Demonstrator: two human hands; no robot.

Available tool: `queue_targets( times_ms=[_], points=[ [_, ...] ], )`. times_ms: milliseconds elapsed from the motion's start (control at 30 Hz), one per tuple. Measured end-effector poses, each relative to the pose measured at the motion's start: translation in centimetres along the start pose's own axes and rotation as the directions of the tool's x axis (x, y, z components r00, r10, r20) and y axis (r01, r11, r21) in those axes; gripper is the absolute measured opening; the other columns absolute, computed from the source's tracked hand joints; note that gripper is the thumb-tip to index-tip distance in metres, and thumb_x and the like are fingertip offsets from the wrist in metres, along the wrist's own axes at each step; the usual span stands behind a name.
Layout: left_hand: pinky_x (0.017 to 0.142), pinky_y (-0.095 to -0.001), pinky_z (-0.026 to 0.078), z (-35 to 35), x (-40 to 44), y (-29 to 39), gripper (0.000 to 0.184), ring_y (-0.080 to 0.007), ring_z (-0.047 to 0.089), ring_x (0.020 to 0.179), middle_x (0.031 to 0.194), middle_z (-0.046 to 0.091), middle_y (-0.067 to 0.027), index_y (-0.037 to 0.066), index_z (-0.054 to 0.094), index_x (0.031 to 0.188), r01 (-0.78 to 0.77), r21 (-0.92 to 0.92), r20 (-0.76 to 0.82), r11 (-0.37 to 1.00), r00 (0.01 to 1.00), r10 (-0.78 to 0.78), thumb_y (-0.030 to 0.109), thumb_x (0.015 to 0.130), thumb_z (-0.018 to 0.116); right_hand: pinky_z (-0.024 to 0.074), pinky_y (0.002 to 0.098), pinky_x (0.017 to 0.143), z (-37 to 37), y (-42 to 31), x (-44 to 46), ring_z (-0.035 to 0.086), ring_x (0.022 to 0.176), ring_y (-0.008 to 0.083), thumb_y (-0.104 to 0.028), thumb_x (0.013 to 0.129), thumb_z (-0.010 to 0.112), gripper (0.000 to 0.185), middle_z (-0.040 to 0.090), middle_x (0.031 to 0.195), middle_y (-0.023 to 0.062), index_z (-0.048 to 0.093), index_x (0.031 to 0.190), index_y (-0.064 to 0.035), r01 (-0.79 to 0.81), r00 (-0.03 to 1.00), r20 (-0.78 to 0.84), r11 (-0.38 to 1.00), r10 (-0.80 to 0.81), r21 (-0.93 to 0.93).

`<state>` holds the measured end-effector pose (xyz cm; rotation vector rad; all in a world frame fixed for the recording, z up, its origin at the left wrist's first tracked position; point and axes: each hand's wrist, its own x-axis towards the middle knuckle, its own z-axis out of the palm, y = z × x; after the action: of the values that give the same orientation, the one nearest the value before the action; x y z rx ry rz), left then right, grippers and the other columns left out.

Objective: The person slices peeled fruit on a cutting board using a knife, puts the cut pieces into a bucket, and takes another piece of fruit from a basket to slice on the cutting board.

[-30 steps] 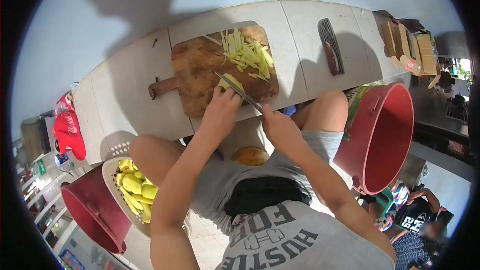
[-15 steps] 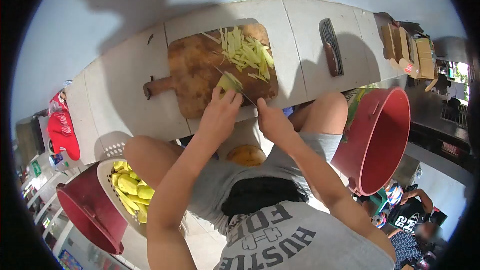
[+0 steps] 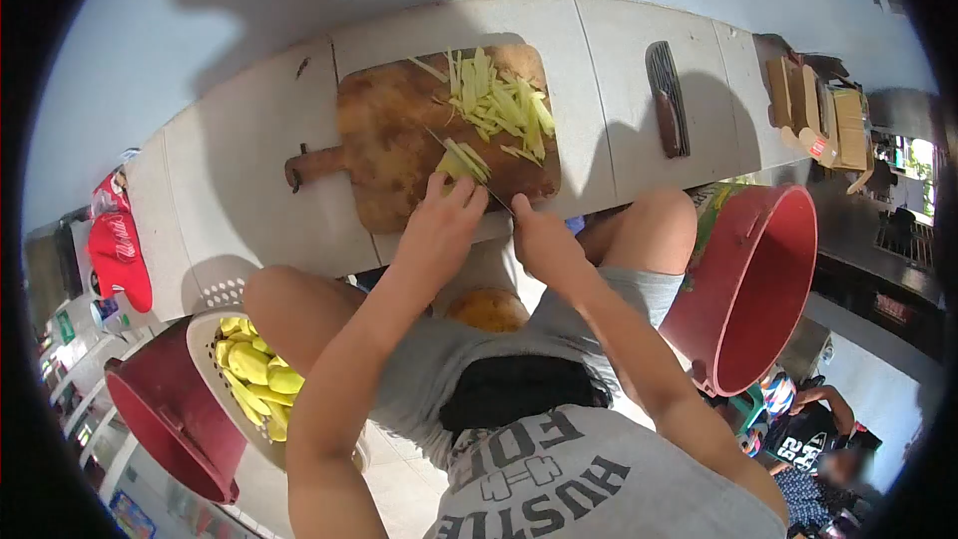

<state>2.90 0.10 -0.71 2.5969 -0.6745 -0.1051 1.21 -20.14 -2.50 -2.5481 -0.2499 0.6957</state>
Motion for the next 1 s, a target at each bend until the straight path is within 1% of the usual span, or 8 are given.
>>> queue_targets(
  times_ms=[300,367,467,500,567,700,800,1000],
  points=[
    [0.082,-0.0424,0.062,0.2,-0.2,-0.2,0.035,-0.0392,0.053,0.118,0.117,0.059,-0.013,0.001,0.062,0.114,-0.018,-0.007,0.04,1.0,0.999,0.018,0.0,0.08,0.062,0.0494,0.0605,0.069,-3.2,-2.1,-4.2,0.065,0.08,0.0509,-0.006,0.092,0.051,0.019,0.065,0.078,0.0292,0.044,0.11,-0.002,-0.105,0.993,0.055,0.994,0.106,-0.014],
    [0.082,-0.0422,0.062,0.2,-0.1,-0.3,0.035,-0.0392,0.053,0.118,0.117,0.059,-0.0132,0.001,0.062,0.115,0.006,-0.027,0.081,1.0,0.997,-0.003,0.0,0.08,0.062,0.0491,0.0605,0.068,-1.7,-0.8,-3.2,0.065,0.08,0.0507,-0.006,0.092,0.052,0.019,0.065,0.076,0.029,0.045,0.109,-0.0024,-0.017,1.0,0.014,0.999,0.017,0.03],
    [0.081,-0.0428,0.062,-0.1,-0.3,-0.2,0.035,-0.0392,0.054,0.118,0.116,0.059,-0.0131,0.001,0.063,0.115,-0.013,-0.027,-0.007,1.0,1.0,0.013,0.001,0.08,0.062,0.0453,0.0612,0.067,0.5,0.1,-0.5,0.061,0.081,0.0537,-0.004,0.093,0.052,0.013,0.061,0.077,0.0312,0.043,0.103,-0.0018,0.034,0.998,-0.049,0.992,-0.028,0.12],
    [0.081,-0.043,0.062,0.1,0.0,-0.5,0.035,-0.0392,0.054,0.118,0.116,0.059,-0.0133,0.001,0.063,0.115,-0.012,-0.025,-0.009,1.0,1.0,0.011,0.002,0.08,0.062,0.0453,0.0612,0.067,0.1,0.0,0.3,0.061,0.081,0.0537,-0.004,0.093,0.052,0.013,0.061,0.077,0.0312,0.043,0.103,-0.0018,0.054,0.997,-0.056,0.992,-0.048,0.113],
    [0.081,-0.0433,0.062,0.3,-0.9,-0.1,0.035,-0.0393,0.053,0.119,0.116,0.059,-0.0135,0.001,0.063,0.116,-0.019,-0.043,0.014,0.999,1.0,0.02,0.003,0.081,0.062,0.0491,0.0602,0.069,0.0,-0.5,-0.7,0.065,0.08,0.0505,-0.006,0.093,0.052,0.017,0.064,0.076,0.0294,0.044,0.108,-0.0033,-0.061,0.998,0.023,0.998,0.06,0.029],
    [0.083,-0.0441,0.062,0.5,-1.0,-0.5,0.035,-0.0392,0.053,0.119,0.115,0.059,-0.0133,0.001,0.063,0.116,-0.021,-0.031,-0.005,0.999,1.0,0.02,0.004,0.081,0.061,0.0492,0.0606,0.069,-2.8,-2.2,-3.8,0.065,0.08,0.0506,-0.005,0.093,0.051,0.017,0.064,0.076,0.0304,0.044,0.109,-0.0034,-0.03,0.999,0.015,0.998,0.029,0.051],
    [0.083,-0.0443,0.062,0.8,-0.8,-0.7,0.034,-0.0395,0.054,0.119,0.115,0.06,-0.0127,0.001,0.063,0.115,-0.03,-0.028,-0.012,0.999,0.999,0.03,0.004,0.081,0.061,0.0495,0.0607,0.069,-2.9,-1.7,-4.1,0.065,0.079,0.0504,-0.005,0.093,0.05,0.019,0.063,0.075,0.0308,0.044,0.11,-0.0031,-0.062,0.995,0.077,0.997,0.066,-0.046],
    [0.084,-0.0424,0.061,0.7,-0.7,-0.9,0.034,-0.0392,0.054,0.118,0.115,0.061,-0.0121,0.002,0.063,0.115,-0.025,-0.056,-0.045,0.998,0.999,0.022,0.005,0.081,0.061,0.0489,0.0611,0.068,0.3,-0.2,0.2,0.064,0.078,0.0516,-0.004,0.092,0.05,0.02,0.064,0.076,0.0308,0.042,0.11,-0.0012,0.039,0.999,0.01,0.995,-0.04,0.091]
  ],
)
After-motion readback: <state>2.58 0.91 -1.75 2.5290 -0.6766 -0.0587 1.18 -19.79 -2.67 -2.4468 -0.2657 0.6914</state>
